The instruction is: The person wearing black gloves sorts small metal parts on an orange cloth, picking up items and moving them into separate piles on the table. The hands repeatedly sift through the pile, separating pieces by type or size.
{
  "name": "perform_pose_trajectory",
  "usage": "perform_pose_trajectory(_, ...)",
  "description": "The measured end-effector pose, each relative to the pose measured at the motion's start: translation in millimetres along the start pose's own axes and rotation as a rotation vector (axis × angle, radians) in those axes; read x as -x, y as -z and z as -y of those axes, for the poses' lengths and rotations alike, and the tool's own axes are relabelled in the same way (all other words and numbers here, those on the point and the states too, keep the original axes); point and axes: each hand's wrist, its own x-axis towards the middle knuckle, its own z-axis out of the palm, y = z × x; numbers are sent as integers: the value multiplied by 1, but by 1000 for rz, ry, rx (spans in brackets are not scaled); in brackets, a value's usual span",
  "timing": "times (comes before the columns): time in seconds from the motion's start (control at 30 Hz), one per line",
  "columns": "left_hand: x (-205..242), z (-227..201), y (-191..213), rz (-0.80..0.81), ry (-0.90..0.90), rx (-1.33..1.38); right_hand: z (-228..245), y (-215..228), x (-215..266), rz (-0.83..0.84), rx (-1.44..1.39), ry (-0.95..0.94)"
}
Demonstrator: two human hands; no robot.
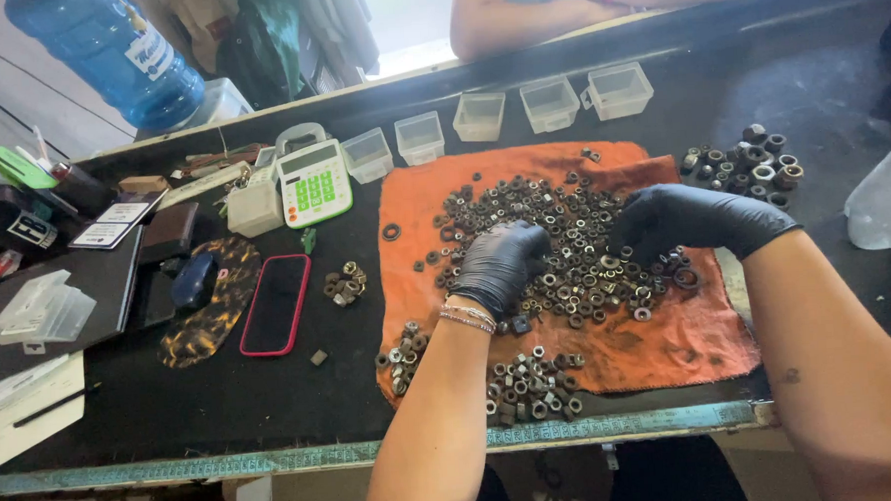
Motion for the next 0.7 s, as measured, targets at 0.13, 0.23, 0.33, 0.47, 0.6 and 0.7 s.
perform_pose_trajectory(0.13,0,-5,5,15,7,-18,23,-2,-3,-14,22,147)
perform_pose_trajectory(0.23,-1,-15,16,16,40,139,23,-4,-5,-111,220,263)
perform_pose_trajectory(0.33,0,-33,27,-47,41,556,4,-11,-17,-180,164,278)
perform_pose_trajectory(0.47,1,-45,39,-53,235,1064,19,-22,-24,-320,-70,9)
perform_pose_trajectory(0.6,-4,-37,31,-146,282,1234,68,-27,-14,-435,-208,81)
perform_pose_trajectory(0.7,4,-46,49,-183,293,1139,46,-34,-23,-489,-265,157)
